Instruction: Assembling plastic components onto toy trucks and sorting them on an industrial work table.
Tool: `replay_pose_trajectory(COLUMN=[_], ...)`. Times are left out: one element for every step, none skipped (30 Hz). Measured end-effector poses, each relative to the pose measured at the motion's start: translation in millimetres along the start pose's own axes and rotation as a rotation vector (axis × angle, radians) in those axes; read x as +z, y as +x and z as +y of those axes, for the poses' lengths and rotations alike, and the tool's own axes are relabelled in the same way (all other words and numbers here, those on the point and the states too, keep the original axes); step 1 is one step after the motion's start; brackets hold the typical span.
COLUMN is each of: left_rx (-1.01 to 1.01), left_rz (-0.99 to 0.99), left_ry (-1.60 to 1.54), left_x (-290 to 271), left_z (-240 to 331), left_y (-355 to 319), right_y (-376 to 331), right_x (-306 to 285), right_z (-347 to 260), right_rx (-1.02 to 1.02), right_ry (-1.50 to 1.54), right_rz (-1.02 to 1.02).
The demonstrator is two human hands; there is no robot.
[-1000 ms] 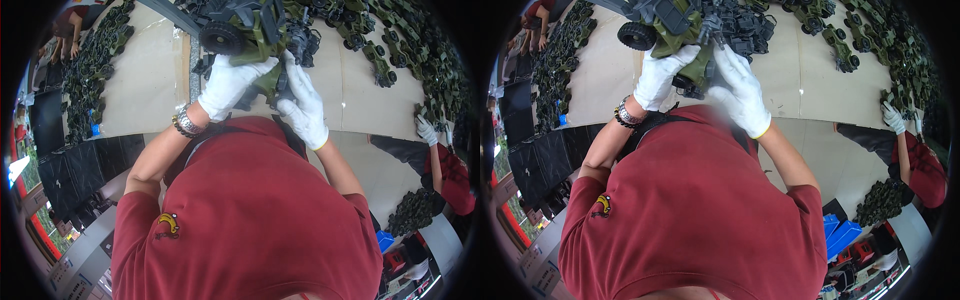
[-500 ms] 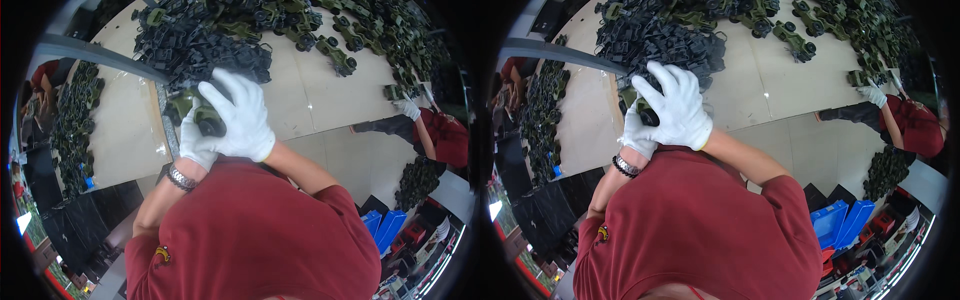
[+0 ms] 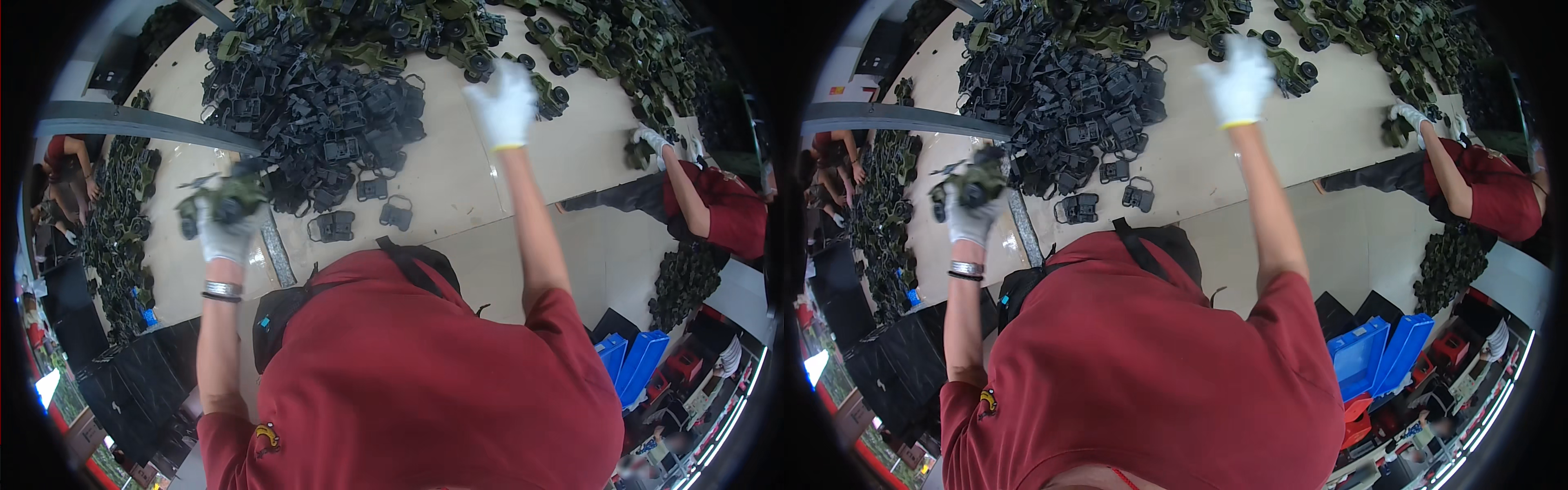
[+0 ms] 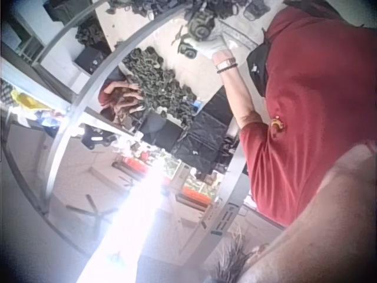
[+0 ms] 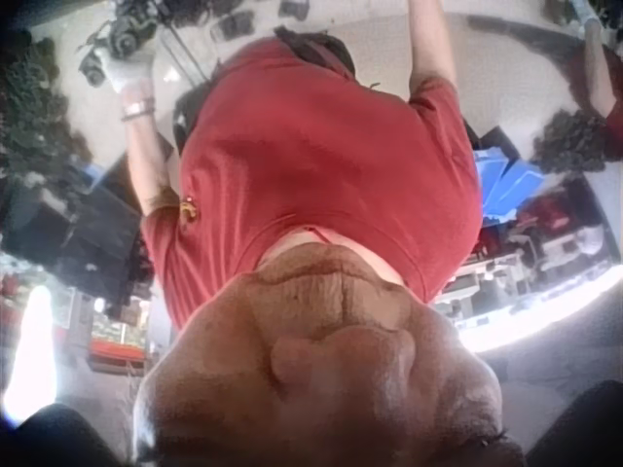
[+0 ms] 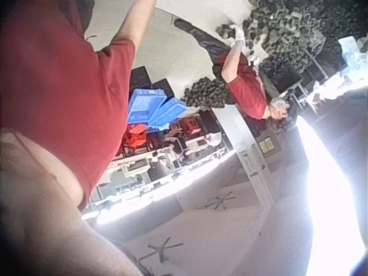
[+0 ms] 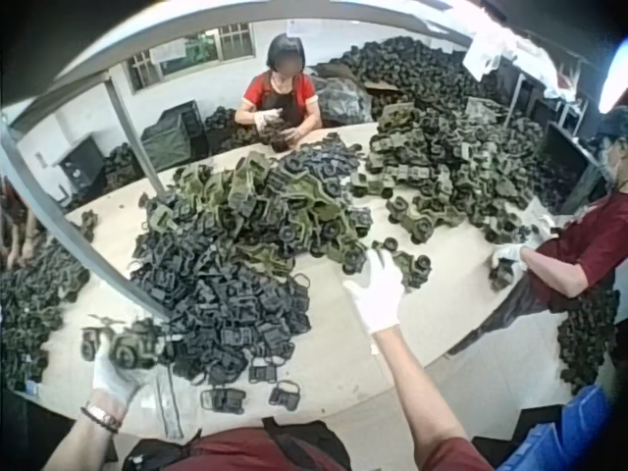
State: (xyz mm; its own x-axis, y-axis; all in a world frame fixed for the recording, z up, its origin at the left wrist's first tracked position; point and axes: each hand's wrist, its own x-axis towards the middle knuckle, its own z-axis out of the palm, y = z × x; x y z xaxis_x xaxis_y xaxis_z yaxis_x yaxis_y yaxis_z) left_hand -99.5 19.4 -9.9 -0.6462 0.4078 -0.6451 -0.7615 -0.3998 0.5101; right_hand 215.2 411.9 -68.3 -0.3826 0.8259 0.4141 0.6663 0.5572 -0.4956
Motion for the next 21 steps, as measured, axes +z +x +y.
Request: replay_pose_trajectory(left_rx=[0.174, 0.178, 0.254, 0.283, 0.318, 0.309, 0.299, 0.298, 0.229, 0.189, 0.152, 0.116, 0.114, 0.075, 0.032, -0.012, -0.072, -0.044, -0.034, -0.082, -0.190], left_rz=[-0.129, -0.047, 0.220, 0.203, 0.187, 0.077, -0.026, 0.065, 0.049, 0.047, 0.037, 0.022, 0.026, -0.060, -0.148, -0.244, -0.350, -0.398, -0.417, -0.504, -0.566], left_ry=[0.023, -0.068, -0.160, -0.079, 0.002, 0.261, 0.518, 0.505, 0.504, 0.506, 0.540, 0.557, 0.556, 0.630, 0.703, 0.758, 0.813, 0.885, 0.918, 0.956, 1.025], left_x=[-24.0, -30.3, -10.1, -2.9, 1.4, 5.3, 5.5, 1.6, -4.7, -3.6, 8.6, 21.7, 27.6, 32.8, 38.0, 50.5, 67.0, 72.9, 73.4, 86.5, 101.0], left_z=[36.7, 67.6, 82.1, 83.8, 79.5, 68.5, 54.2, 37.1, 22.4, 1.4, -19.1, -38.0, -50.5, -59.4, -68.4, -77.5, -86.3, -87.2, -86.7, -91.8, -95.7], left_y=[23.4, 31.9, 20.0, 13.6, 8.6, 6.2, 3.1, 6.3, 9.4, 6.3, -4.6, -14.2, -18.1, -21.5, -24.3, -28.3, -33.4, -42.5, -44.4, -42.0, -40.2], right_y=[16.5, 30.4, 44.2, 52.7, 56.3, 53.0, 50.0, 49.3, 47.1, 45.4, 42.4, 36.9, 30.1, 22.4, 15.3, 1.6, -17.6, -18.8, -10.9, -15.0, -21.1], right_x=[-3.1, -5.3, -10.1, -17.1, -9.9, 5.1, 17.2, 23.4, 28.1, 26.7, 24.5, 22.9, 20.5, 17.6, 15.8, 10.4, -1.5, 2.6, -9.4, -35.1, -53.3], right_z=[43.4, 83.8, 106.2, 119.1, 145.5, 181.7, 207.0, 213.9, 209.4, 202.7, 199.0, 199.4, 200.7, 205.6, 213.9, 240.1, 279.3, 238.6, 167.8, 128.7, 93.8], right_rx=[0.279, 0.484, 0.682, 0.794, 0.786, 0.795, 0.799, 0.716, 0.708, 0.735, 0.766, 0.744, 0.743, 0.738, 0.733, 0.684, 0.523, 0.517, 0.506, 0.408, 0.314], right_ry=[-0.333, -0.428, -0.403, -0.383, -0.378, -0.249, -0.118, -0.139, -0.130, -0.099, -0.070, -0.069, -0.071, -0.014, 0.041, 0.209, 0.345, 0.529, 0.712, 0.755, 0.802], right_rz=[-0.029, -0.037, -0.092, -0.149, -0.152, -0.154, -0.162, -0.114, -0.129, -0.093, -0.054, -0.013, -0.017, 0.019, 0.056, 0.136, 0.209, 0.094, -0.032, -0.101, -0.177])
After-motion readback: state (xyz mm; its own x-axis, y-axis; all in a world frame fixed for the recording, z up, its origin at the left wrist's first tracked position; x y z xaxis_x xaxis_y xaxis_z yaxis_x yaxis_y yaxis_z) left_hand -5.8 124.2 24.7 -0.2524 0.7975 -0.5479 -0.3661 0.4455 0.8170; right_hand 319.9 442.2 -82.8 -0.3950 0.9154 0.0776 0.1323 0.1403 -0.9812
